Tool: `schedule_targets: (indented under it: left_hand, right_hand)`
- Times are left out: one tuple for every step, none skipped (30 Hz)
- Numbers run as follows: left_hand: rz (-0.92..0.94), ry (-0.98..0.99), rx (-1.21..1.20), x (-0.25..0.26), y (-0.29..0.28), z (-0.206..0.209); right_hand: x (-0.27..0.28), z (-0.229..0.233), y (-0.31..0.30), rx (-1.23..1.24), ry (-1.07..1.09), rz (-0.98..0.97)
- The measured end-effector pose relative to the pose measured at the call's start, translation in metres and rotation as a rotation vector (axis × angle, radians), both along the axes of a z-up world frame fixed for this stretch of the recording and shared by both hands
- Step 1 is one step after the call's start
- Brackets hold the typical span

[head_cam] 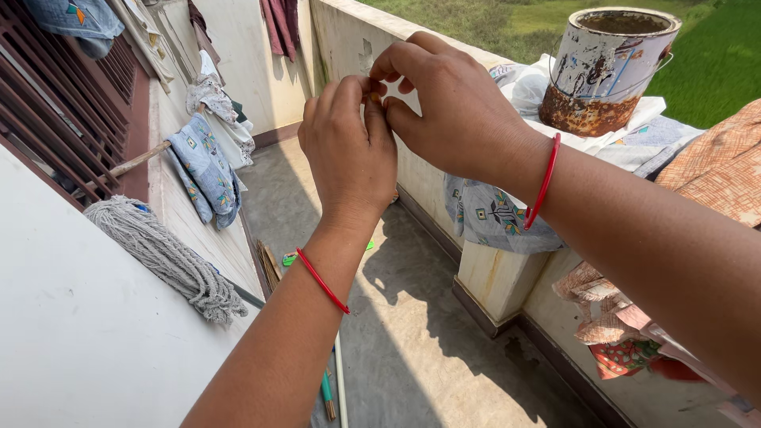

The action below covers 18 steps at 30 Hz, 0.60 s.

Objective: The person retrieves a cloth, pours water from a metal cup onto it, and wipes a flat surface on a balcony. The person repeatedly rubs the surface with the wet cloth to clean it.

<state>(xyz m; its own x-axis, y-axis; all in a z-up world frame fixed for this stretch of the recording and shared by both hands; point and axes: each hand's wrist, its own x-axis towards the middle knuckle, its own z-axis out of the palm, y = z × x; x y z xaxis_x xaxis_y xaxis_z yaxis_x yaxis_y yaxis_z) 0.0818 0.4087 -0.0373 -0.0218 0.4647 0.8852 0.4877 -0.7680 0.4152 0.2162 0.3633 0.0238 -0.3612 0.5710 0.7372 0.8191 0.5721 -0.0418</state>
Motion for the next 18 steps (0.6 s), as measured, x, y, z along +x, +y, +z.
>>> schedule_targets:
  left_hand:
    - [-0.001, 0.003, -0.001, 0.001, 0.007, -0.004]
    - [-0.001, 0.007, 0.004, 0.002, 0.015, -0.005]
    - [-0.003, 0.015, -0.006, 0.003, 0.023, -0.006]
    - [-0.006, 0.024, -0.014, 0.004, 0.031, -0.007]
    - [-0.009, 0.032, -0.023, 0.005, 0.038, -0.008]
    - [-0.009, 0.035, -0.033, 0.007, 0.046, -0.009]
    - [-0.009, 0.038, -0.043, 0.009, 0.053, -0.01]
    - [-0.004, 0.041, -0.05, 0.009, 0.061, -0.01]
    - [0.011, 0.048, -0.045, 0.01, 0.069, -0.01]
    - [0.028, 0.053, -0.034, 0.012, 0.078, -0.008]
    - [0.045, 0.059, -0.022, 0.014, 0.088, -0.005]
    - [0.049, 0.066, -0.031, 0.015, 0.096, -0.006]
    - [0.052, 0.073, -0.039, 0.016, 0.105, -0.005]
    - [0.057, 0.078, -0.04, 0.019, 0.116, -0.002]
    - [0.069, 0.085, -0.025, 0.023, 0.126, 0.001]
    - [0.078, 0.095, -0.014, 0.026, 0.134, 0.002]
    - [0.087, 0.106, -0.003, 0.029, 0.142, 0.004]
    - [0.097, 0.104, -0.012, 0.034, 0.151, 0.005]
  right_hand:
    - [0.001, -0.002, 0.007, -0.019, -0.001, -0.004]
    - [0.002, -0.003, 0.015, -0.031, -0.001, -0.006]
    - [0.003, -0.003, 0.023, -0.046, -0.006, -0.013]
    - [0.004, -0.003, 0.031, -0.059, -0.01, -0.021]
    - [0.005, -0.003, 0.039, -0.073, -0.014, -0.029]
    - [0.007, -0.004, 0.047, -0.073, -0.016, -0.02]
    - [0.009, -0.004, 0.056, -0.073, -0.017, -0.011]
    - [0.01, -0.004, 0.066, -0.071, -0.02, 0.002]
    - [0.012, -0.004, 0.075, -0.073, -0.026, 0.003]
    - [0.014, -0.002, 0.086, -0.068, -0.033, 0.005]
    - [0.017, 0.0, 0.097, -0.062, -0.041, 0.007]
    - [0.02, -0.001, 0.106, -0.067, -0.05, 0.02]
    - [0.024, 0.001, 0.117, -0.071, -0.058, 0.034]
    - [0.029, 0.005, 0.129, -0.067, -0.069, 0.047]
    - [0.034, 0.008, 0.14, -0.064, -0.079, 0.072]
    - [0.04, 0.01, 0.149, -0.065, -0.087, 0.095]
    - [0.044, 0.011, 0.159, -0.065, -0.094, 0.117]
    - [0.05, 0.013, 0.169, -0.071, -0.097, 0.119]
